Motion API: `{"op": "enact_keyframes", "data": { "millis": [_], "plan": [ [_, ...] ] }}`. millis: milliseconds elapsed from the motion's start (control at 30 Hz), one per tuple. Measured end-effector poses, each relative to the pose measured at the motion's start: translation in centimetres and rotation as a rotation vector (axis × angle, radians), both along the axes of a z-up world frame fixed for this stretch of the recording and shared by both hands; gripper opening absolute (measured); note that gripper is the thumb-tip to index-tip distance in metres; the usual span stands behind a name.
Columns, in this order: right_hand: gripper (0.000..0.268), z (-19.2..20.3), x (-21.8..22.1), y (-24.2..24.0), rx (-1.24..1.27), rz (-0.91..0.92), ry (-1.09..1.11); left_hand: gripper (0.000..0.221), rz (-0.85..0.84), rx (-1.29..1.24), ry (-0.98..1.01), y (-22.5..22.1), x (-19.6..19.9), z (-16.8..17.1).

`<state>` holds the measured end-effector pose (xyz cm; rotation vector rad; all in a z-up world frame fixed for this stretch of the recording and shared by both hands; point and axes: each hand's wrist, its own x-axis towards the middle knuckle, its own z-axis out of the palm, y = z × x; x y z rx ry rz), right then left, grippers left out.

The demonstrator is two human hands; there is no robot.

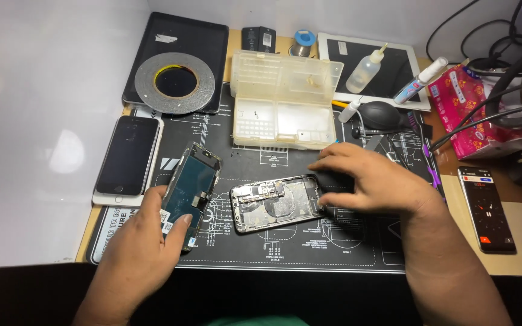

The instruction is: Connecting a replacement screen to a mobile phone chassis and securing internal components with a precision screwdriver.

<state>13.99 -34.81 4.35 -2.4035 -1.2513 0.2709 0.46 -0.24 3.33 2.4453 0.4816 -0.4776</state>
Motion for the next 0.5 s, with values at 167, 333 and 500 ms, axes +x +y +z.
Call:
{"op": "enact_keyframes", "data": {
  "millis": [167,333,500],
  "plan": [
    [0.078,0.0,-0.7,1.5,-0.088,0.065,0.070,0.037,0.166,-0.171,0.047,-0.3,0.3,2.1],
    [0.075,-0.7,-0.8,2.0,-0.141,0.049,0.057,0.035,0.321,-0.737,-0.613,0.7,0.6,-2.5],
    [0.081,-0.9,-1.0,2.3,-0.187,0.001,0.080,0.053,0.348,-0.988,-0.892,-0.6,1.4,-1.8]
  ]
}}
